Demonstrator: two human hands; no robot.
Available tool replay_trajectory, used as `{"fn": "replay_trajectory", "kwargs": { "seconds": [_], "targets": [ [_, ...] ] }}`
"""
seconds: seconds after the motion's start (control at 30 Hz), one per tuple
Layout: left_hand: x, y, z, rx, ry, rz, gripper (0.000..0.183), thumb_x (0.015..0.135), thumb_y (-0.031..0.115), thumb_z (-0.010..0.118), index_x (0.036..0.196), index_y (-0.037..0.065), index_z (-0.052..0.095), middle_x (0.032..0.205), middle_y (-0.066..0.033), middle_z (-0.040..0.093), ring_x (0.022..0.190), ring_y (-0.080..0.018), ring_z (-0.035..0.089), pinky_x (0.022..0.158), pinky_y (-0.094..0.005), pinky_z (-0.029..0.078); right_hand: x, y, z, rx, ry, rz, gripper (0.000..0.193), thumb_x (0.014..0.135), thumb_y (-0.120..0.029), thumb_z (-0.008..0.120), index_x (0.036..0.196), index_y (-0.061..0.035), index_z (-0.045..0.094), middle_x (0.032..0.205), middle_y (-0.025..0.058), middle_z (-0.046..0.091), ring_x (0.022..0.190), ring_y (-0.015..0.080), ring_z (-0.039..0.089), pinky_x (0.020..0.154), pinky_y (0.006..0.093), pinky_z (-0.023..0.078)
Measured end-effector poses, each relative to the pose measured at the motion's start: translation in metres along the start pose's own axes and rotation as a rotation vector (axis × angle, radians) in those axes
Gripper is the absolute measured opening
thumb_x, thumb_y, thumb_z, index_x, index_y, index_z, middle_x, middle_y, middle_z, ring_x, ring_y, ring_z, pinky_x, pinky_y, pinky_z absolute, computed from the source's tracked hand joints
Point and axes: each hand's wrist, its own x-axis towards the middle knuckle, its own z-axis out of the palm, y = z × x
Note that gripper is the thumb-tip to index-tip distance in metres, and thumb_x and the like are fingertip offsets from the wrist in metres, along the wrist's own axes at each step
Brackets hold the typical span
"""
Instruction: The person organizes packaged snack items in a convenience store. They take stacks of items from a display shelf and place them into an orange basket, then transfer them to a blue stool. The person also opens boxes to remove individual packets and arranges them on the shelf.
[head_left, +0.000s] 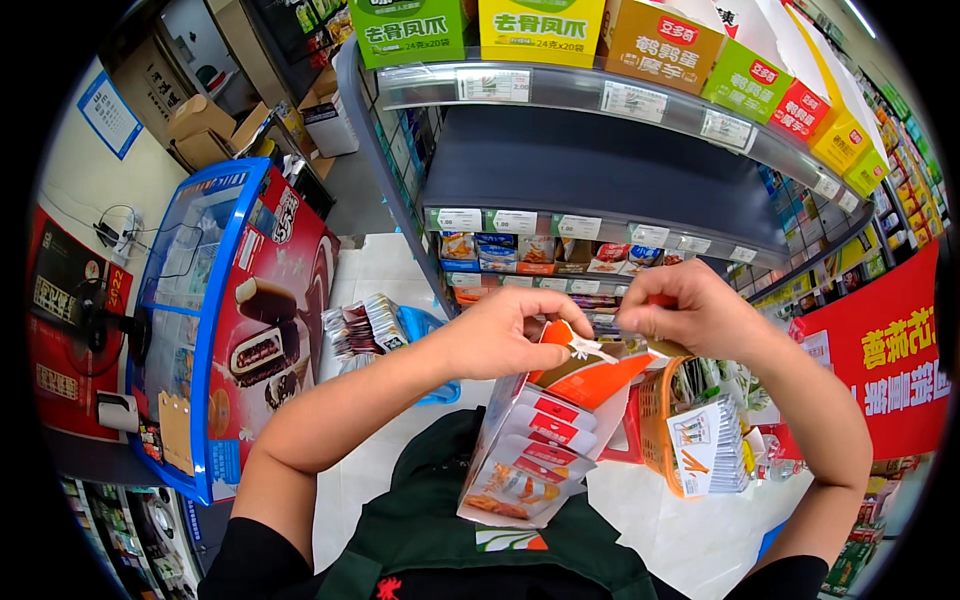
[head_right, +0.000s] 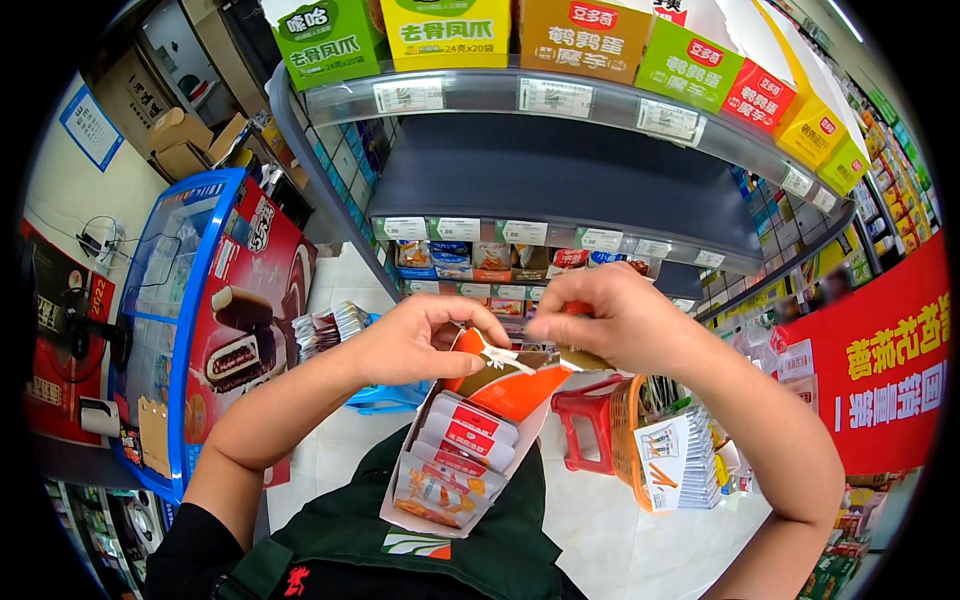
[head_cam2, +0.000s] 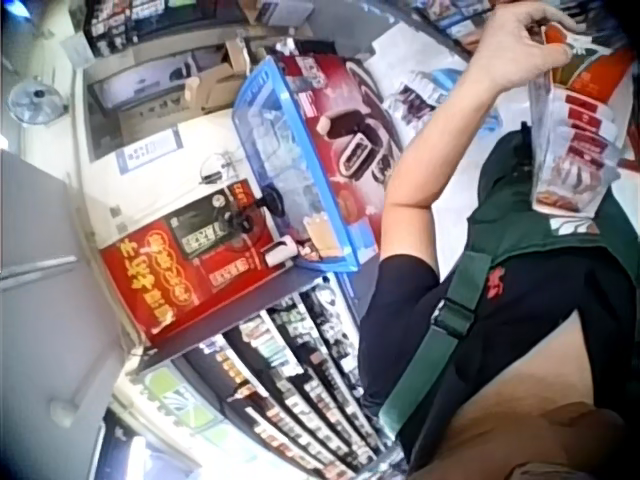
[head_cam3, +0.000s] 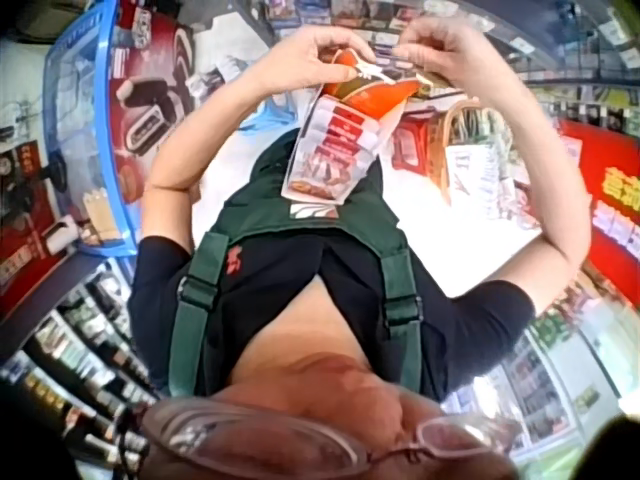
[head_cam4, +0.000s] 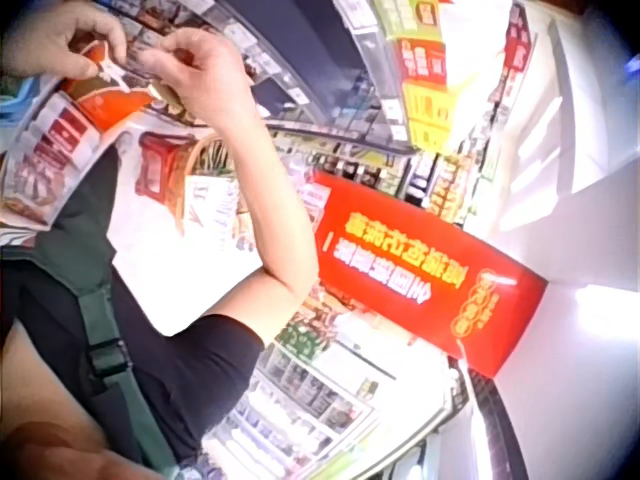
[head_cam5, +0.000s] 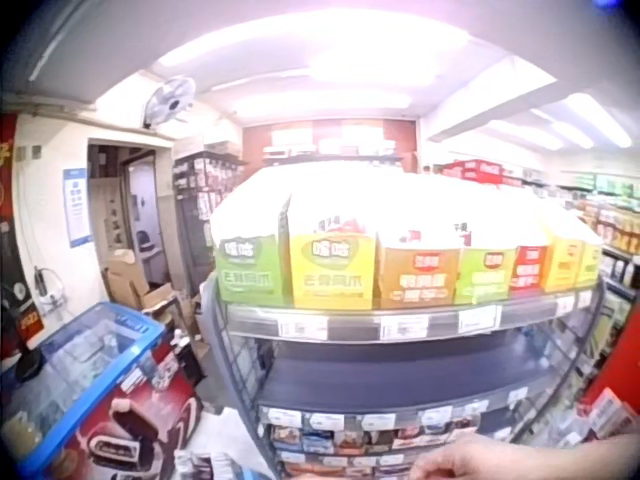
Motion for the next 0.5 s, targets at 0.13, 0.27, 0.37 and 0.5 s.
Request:
{"fn": "replay_trajectory", "kwargs": {
  "seconds": [0.13, 0.27, 0.37, 0.5],
  "targets": [
    [0.008, 0.009, 0.0, 0.192, -0.057, -0.02, 0.031, 0.074, 0.0, 0.058, 0.105, 0.004, 0.062, 0.103, -0.0065, 0.059, 0.093, -0.0133, 0.056, 0.078, -0.0264, 0.047, 0.005, -0.026, -0.011, -0.524, -0.173, -0.111, 0.039, 0.071, -0.044, 0.072, 0.079, -0.0053, 0.067, 0.066, 0.0122, 0.061, 0.066, 0.0281, 0.061, 0.062, 0.0368, 0.048],
    [0.01, 0.008, -0.004, 0.288, -0.062, 0.023, 0.026, 0.074, 0.002, 0.062, 0.1, 0.006, 0.064, 0.096, -0.0057, 0.057, 0.092, -0.0152, 0.055, 0.079, -0.0282, 0.046, 0.009, -0.06, -0.012, -0.866, -0.402, -0.088, 0.035, 0.073, -0.039, 0.07, 0.08, -0.0055, 0.067, 0.068, 0.0118, 0.063, 0.072, 0.028, 0.063, 0.064, 0.0379, 0.05],
    [0.012, 0.005, -0.004, 0.369, -0.063, 0.06, 0.021, 0.074, 0.007, 0.067, 0.094, 0.005, 0.066, 0.092, -0.0055, 0.056, 0.09, -0.0167, 0.055, 0.078, -0.0291, 0.046, 0.02, -0.061, -0.004, -1.108, -0.517, -0.078, 0.02, 0.076, -0.025, 0.067, 0.08, -0.0056, 0.067, 0.07, 0.0105, 0.064, 0.073, 0.0278, 0.064, 0.064, 0.0376, 0.051],
    [0.016, 0.006, -0.001, 0.481, -0.086, 0.043, 0.024, 0.075, 0.017, 0.071, 0.097, 0.008, 0.068, 0.1, -0.0072, 0.059, 0.094, -0.0197, 0.057, 0.078, -0.0306, 0.045, 0.028, -0.065, 0.006, -1.164, -0.585, -0.179, 0.008, 0.074, -0.012, 0.062, 0.078, -0.0059, 0.067, 0.073, 0.0096, 0.065, 0.072, 0.0265, 0.065, 0.061, 0.0369, 0.051]
  ]
}}
